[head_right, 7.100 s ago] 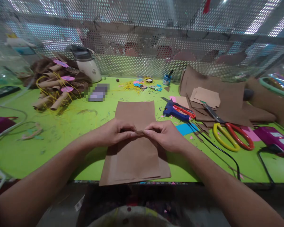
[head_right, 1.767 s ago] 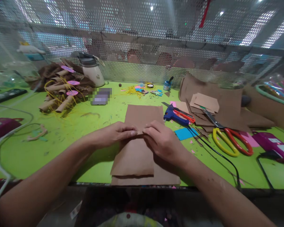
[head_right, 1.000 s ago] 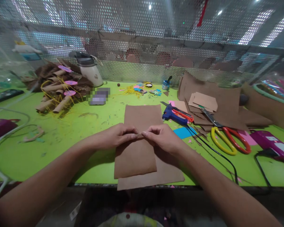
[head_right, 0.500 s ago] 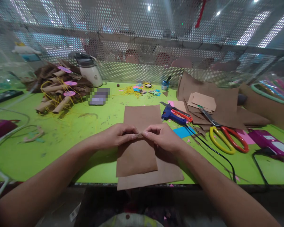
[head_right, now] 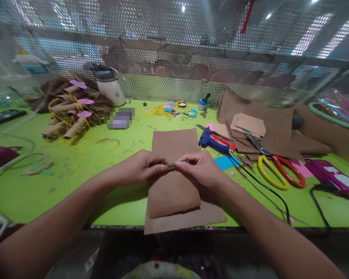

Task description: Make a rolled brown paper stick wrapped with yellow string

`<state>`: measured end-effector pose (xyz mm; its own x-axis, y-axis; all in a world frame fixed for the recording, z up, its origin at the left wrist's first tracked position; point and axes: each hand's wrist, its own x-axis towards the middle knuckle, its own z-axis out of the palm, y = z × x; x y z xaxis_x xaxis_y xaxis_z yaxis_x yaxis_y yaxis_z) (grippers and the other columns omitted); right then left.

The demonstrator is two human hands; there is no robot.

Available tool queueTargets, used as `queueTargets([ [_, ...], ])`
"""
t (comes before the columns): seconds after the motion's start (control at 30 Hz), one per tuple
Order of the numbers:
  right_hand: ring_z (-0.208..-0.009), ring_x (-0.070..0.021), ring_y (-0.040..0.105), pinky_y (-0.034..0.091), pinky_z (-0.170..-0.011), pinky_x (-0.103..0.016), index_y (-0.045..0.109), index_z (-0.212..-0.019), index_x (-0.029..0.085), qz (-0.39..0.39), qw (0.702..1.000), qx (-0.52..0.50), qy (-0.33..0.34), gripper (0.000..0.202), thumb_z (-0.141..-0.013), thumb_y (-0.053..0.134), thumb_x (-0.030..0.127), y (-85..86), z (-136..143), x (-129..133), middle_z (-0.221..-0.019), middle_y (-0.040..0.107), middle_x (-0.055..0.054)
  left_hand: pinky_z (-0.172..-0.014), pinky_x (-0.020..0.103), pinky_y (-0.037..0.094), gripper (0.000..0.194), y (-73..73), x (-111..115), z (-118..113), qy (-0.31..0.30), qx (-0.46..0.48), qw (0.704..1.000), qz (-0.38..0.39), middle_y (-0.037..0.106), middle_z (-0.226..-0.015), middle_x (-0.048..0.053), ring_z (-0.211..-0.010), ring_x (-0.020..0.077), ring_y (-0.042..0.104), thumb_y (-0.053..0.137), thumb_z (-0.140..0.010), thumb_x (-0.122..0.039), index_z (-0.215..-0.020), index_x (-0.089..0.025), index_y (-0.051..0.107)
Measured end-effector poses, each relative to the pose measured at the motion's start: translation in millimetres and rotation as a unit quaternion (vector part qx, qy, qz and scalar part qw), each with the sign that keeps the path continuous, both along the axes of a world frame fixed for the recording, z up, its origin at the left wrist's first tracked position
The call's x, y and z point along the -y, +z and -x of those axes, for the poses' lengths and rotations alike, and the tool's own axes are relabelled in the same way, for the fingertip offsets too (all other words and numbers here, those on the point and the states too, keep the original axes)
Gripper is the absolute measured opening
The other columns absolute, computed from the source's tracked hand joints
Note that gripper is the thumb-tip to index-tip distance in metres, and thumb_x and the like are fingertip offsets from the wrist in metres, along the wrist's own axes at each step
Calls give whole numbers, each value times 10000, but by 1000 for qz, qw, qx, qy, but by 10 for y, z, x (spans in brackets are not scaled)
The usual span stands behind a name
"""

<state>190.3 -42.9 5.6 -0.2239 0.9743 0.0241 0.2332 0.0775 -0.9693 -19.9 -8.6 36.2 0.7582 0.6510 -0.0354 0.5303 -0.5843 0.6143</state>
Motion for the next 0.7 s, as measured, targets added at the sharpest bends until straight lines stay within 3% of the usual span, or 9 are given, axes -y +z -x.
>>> queueTargets([
  [0.37, -555, -105, 419, 287, -498, -244, 678, -716, 145, 43, 996, -56, -52, 257, -683, 707, 398, 83, 17, 20, -594, 544, -7, -511, 212, 297, 437, -23, -33, 11, 45, 12, 998, 36, 528, -619, -13, -572, 109, 442, 375, -870, -533, -769, -164, 587],
  [0.53, -533, -105, 415, 274, -467, -242, 653, -662, 152, 35, 996, -35, -68, 286, -651, 731, 426, 117, -50, -14, -586, 541, -10, -564, 212, 340, 330, 0, -87, 54, -6, 21, 997, 72, 554, -657, -13, -596, 107, 468, 384, -895, -405, -877, -164, 609],
  [0.7, -511, -99, 443, 300, -466, -242, 646, -658, 157, 50, 994, -64, -78, 270, -655, 736, 412, 111, -49, -21, -581, 556, -3, -589, 211, 340, 288, 20, -102, 41, 2, 32, 999, 18, 578, -711, -7, -628, 105, 478, 404, -887, -351, -837, -155, 609],
])
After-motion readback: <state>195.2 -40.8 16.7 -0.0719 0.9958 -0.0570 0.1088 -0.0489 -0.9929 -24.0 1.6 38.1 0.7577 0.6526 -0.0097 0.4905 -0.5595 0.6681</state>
